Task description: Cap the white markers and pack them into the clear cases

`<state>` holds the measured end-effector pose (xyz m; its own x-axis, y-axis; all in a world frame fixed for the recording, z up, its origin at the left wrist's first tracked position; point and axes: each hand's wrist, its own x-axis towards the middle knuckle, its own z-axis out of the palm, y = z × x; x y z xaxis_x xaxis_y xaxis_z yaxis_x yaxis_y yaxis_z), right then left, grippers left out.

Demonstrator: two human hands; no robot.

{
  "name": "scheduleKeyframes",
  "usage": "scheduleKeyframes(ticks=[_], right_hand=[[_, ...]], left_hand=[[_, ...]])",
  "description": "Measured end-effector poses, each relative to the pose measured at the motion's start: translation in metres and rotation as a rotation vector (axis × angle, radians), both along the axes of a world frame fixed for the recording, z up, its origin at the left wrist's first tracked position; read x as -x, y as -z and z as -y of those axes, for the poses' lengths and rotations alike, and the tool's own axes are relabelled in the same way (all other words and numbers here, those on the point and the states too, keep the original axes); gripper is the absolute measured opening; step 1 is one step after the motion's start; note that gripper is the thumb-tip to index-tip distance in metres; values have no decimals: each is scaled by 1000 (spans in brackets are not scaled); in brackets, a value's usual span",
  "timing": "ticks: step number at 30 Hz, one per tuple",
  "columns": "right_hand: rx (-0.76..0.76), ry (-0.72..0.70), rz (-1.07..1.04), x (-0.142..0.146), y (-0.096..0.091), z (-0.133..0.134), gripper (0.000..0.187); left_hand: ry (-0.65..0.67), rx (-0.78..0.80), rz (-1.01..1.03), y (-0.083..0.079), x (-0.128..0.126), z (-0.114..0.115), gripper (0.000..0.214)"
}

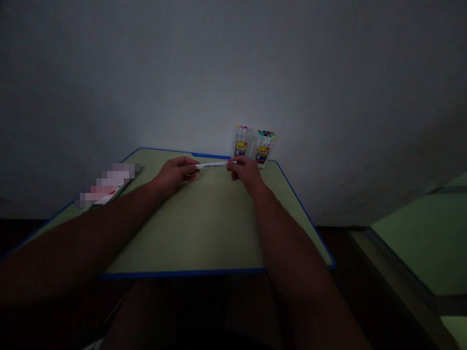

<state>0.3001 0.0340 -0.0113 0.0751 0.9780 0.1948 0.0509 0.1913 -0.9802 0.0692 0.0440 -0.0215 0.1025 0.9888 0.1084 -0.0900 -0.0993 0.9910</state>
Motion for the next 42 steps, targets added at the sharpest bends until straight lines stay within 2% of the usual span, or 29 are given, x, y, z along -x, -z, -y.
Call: scheduleKeyframes(ticks=[13, 25, 38, 42], right_hand=[[-21, 5, -10, -3, 5, -5, 17], [23, 31, -35, 0, -2, 1, 19], [0, 36, 2, 1, -2, 3, 11], [-9, 35, -2, 0, -1, 2, 16]], left_hand=[[22, -1, 2, 4, 2, -4, 7], [4, 9, 31, 1, 1, -1, 9], [-16, -8, 16, -1, 1, 0, 15], [-40, -19, 21, 1, 1, -1, 24]])
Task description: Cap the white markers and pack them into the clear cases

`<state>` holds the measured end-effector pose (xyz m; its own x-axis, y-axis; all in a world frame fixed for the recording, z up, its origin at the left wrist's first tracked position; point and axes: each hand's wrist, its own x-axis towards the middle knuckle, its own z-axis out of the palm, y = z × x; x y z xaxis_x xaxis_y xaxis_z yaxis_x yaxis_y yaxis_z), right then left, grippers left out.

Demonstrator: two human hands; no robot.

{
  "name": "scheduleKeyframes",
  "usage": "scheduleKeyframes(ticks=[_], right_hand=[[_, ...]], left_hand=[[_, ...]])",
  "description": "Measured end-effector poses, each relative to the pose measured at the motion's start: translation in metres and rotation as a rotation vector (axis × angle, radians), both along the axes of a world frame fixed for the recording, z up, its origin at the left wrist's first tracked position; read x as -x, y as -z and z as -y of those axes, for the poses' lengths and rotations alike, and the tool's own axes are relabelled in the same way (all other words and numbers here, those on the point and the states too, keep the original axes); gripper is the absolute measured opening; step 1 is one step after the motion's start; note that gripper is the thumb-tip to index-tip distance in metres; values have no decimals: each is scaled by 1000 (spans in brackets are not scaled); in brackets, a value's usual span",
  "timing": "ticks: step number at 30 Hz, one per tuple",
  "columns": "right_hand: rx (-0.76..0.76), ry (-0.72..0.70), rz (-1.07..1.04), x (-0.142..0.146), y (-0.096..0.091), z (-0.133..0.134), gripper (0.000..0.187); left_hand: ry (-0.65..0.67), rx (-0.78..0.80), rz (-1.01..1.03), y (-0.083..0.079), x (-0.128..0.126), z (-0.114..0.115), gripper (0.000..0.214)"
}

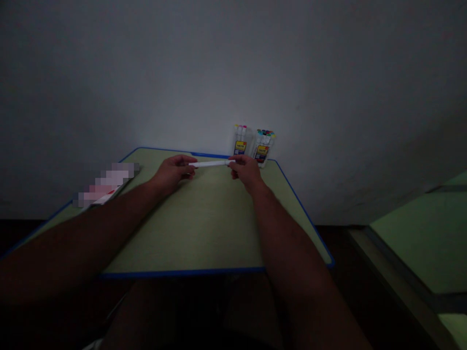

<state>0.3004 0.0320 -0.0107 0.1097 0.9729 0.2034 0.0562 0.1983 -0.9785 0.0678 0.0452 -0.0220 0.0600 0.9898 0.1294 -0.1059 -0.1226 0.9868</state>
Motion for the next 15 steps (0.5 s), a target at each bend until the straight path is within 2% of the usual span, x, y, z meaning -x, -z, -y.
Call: scheduleKeyframes(ticks=[4, 15], right_hand=[[11, 11, 20, -2, 1, -1, 20], [-17, -4, 186, -5, 6, -2, 10]], left_hand=[[-2, -10, -30, 1, 1, 0, 22], [-20, 2, -18, 0, 2, -2, 16]])
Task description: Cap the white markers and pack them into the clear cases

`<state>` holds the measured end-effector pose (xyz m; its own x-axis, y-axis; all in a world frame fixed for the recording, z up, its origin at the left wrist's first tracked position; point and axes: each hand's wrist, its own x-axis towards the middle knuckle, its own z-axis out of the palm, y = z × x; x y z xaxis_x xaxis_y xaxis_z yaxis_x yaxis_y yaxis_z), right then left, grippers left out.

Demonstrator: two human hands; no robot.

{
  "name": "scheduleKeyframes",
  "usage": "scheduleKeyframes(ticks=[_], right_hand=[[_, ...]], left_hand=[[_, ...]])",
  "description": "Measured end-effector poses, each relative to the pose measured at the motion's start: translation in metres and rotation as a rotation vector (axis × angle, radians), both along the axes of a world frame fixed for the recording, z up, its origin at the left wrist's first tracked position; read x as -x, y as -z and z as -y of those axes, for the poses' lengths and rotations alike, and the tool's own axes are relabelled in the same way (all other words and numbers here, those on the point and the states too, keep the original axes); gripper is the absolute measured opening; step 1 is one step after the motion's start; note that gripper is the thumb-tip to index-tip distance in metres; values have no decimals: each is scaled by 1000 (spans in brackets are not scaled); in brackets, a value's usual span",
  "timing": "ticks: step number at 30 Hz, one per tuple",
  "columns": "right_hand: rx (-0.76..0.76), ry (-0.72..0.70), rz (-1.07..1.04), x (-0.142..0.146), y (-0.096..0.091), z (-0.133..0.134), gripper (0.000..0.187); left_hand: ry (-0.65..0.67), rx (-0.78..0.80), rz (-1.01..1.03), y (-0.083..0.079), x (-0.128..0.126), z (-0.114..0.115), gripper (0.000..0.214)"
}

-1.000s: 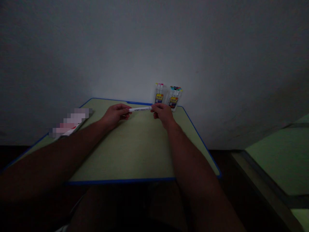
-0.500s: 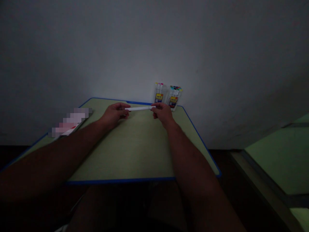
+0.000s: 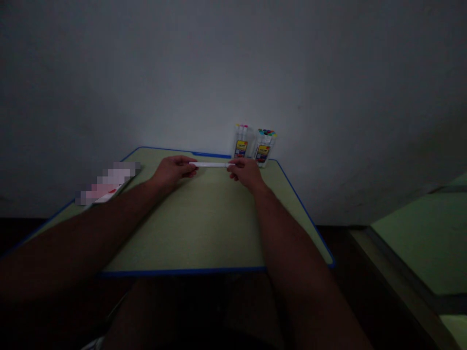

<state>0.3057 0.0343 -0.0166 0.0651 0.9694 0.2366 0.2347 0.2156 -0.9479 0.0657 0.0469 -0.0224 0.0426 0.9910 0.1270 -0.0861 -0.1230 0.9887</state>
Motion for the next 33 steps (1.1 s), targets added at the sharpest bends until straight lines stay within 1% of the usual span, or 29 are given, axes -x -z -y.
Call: scheduleKeyframes(ticks=[4, 10, 14, 26, 30, 33], right_hand=[[14, -3, -29, -2, -2, 0, 9], [26, -14, -50, -2, -5, 4, 8], [16, -15, -56, -1, -7, 5, 8], [-4, -12, -38, -3, -8, 6, 10], [-3, -14, -43, -2, -7, 6, 12], [-3, -7, -53, 0, -5, 5, 10]], left_hand=[[16, -7, -73, -1, 0, 3, 10], [31, -99, -141, 2, 3, 2, 10], [20, -119, -135, 3, 3, 0, 12], [5, -117, -129, -1, 0, 5, 15], [-14, -128, -116, -2, -2, 6, 15], [-21, -131, -96, -1, -3, 6, 15]])
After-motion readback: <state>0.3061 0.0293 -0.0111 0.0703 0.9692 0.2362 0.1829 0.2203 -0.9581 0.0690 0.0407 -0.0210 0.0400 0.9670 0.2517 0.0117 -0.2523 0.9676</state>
